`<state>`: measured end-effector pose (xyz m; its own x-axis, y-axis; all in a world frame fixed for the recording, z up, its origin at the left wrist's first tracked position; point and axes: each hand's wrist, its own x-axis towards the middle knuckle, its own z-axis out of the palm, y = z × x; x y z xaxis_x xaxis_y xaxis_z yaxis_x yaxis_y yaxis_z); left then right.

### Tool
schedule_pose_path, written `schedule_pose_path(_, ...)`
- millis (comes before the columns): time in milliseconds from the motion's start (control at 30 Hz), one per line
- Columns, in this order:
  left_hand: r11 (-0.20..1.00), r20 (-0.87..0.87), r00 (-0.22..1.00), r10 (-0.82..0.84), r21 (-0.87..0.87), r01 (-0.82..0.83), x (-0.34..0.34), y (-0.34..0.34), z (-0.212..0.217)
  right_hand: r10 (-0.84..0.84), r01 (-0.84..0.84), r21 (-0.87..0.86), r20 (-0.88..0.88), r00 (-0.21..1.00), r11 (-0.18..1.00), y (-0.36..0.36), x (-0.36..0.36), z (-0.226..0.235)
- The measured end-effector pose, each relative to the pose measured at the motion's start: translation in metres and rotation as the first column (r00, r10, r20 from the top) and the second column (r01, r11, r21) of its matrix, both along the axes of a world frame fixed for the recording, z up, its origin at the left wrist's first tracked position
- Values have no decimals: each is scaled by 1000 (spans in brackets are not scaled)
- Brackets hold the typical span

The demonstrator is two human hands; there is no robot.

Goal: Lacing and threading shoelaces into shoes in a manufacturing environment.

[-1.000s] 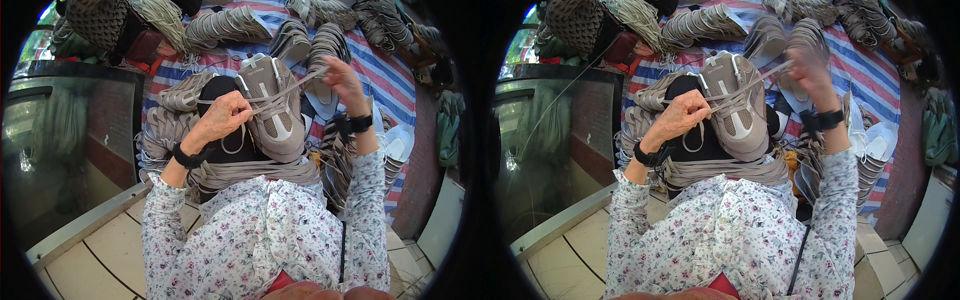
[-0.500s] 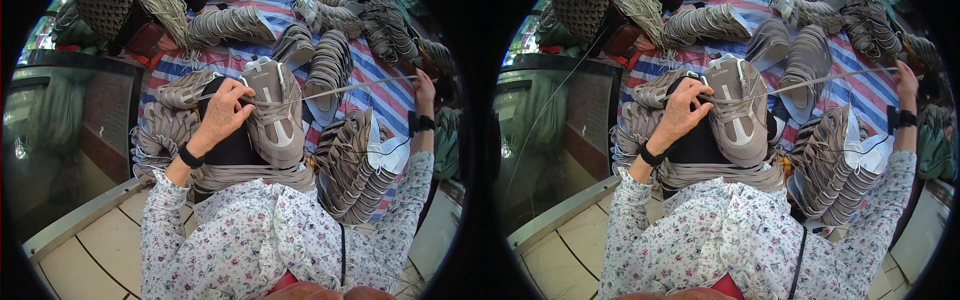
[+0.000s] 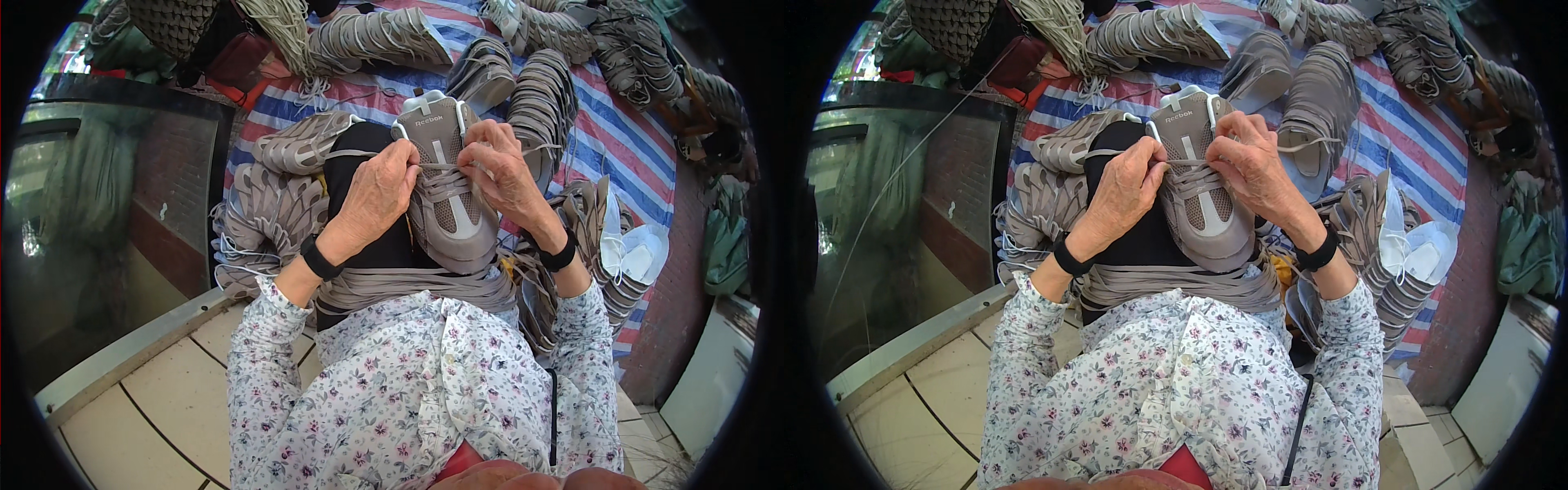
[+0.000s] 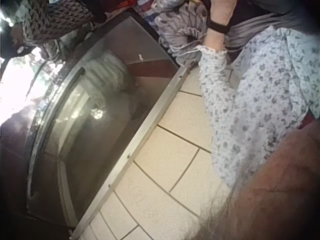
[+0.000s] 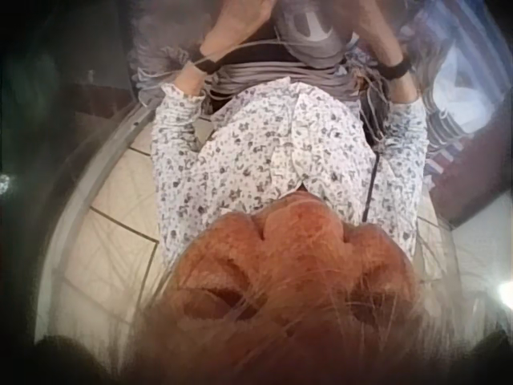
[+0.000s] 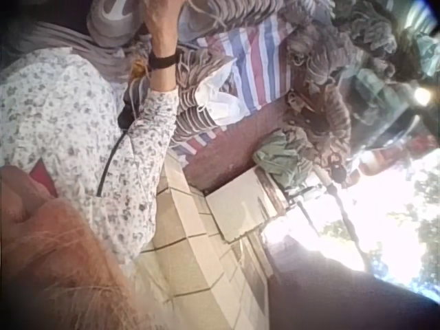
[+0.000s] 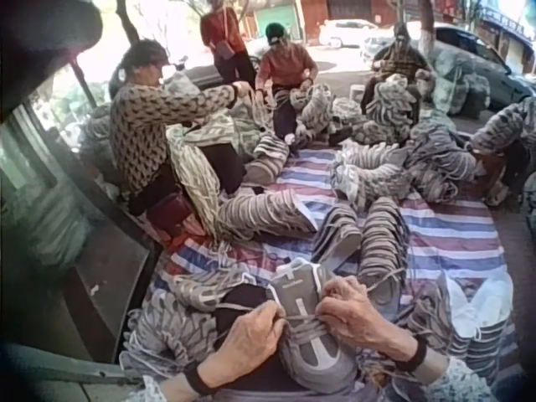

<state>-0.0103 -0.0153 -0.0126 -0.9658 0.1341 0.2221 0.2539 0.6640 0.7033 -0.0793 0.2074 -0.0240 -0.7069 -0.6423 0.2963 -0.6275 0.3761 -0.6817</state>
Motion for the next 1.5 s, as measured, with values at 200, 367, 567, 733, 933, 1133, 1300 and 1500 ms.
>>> schedule_pose_path(200,999,-7,999,-40,-6,40,3,-16,-3,78,-67,-61,202,976,996,-1,-5,-3)
schedule_pose_path(367,997,24,1000,-19,-79,21,11,-23,-1,100,124,-293,645,758,948,-8,-12,-5)
schedule_pose_path(567,993,32,995,98,-71,-96,33,-33,1,142,263,-359,790,597,895,8,-24,-20)
schedule_pose_path(733,985,306,944,121,83,-154,34,-39,7,143,235,-347,784,604,908,14,-30,-22)
schedule_pose_path(933,701,614,783,-95,600,-385,52,-92,13,107,14,-149,770,628,989,48,-41,-16)
schedule_pose_path(1133,-332,408,912,-51,854,-400,112,-204,14,-15,16,6,763,646,1000,97,-46,-30)
schedule_pose_path(1300,-416,230,950,211,901,-126,163,-292,54,-480,389,355,218,850,850,163,-71,-60)
schedule_pose_path(1500,-341,142,912,386,940,-2,216,-351,105,-649,789,200,699,301,581,251,-88,-56)
